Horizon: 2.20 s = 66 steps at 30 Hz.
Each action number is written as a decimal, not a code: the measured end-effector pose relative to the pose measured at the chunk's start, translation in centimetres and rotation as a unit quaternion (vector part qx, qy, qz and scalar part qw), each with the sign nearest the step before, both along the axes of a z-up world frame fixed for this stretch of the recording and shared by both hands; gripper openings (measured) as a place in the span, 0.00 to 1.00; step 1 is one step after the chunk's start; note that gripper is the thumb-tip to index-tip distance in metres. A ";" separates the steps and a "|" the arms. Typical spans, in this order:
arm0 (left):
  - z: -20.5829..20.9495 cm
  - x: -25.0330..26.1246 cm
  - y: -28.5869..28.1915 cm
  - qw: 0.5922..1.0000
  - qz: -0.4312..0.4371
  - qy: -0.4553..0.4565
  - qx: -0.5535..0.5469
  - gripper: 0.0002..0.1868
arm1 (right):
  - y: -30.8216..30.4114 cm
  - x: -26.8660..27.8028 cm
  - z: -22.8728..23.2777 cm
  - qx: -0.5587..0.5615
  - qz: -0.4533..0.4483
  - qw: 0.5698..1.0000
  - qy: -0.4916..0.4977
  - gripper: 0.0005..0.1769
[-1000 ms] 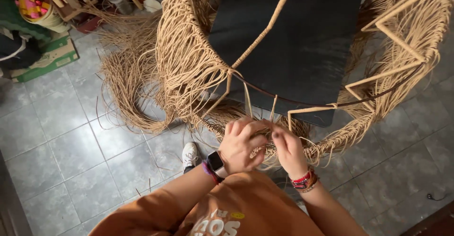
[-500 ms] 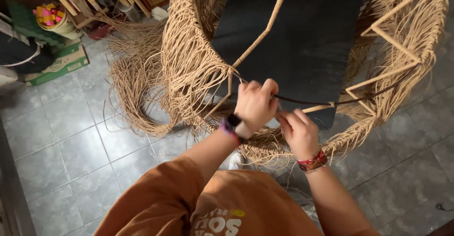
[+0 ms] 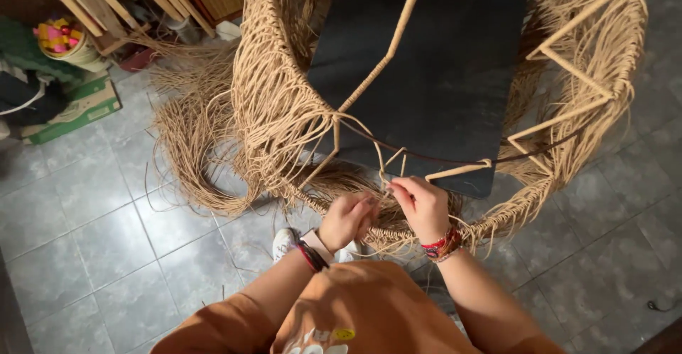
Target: Weaving and tying natural fiber strands onto a metal frame to assemble a furniture piece
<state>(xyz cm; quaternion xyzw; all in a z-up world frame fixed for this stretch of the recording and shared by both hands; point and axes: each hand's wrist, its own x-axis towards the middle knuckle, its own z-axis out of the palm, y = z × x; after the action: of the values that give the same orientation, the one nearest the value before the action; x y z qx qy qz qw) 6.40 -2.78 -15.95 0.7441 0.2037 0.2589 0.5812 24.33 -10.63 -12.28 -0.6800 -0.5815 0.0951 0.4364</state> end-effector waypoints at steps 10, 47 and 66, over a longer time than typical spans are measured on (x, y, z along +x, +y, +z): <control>0.4 1.1 0.7 0.960 -0.258 0.102 -0.039 0.13 | 1.4 -2.3 1.1 0.003 -0.054 0.996 0.065 0.07; 5.3 -0.4 1.9 0.964 -0.150 0.014 -0.217 0.23 | 1.6 -1.7 0.6 -0.116 0.079 0.937 0.320 0.18; 0.7 -1.6 3.0 0.965 -0.081 -0.013 -0.248 0.12 | 2.7 -2.2 -1.6 -0.120 0.079 0.919 0.366 0.20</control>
<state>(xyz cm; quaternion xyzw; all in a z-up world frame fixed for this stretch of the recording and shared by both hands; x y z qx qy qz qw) 4.84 0.24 -15.25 0.5870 0.1935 0.1621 0.7692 22.14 -7.91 -13.88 -0.5963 -0.4174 0.4406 0.5254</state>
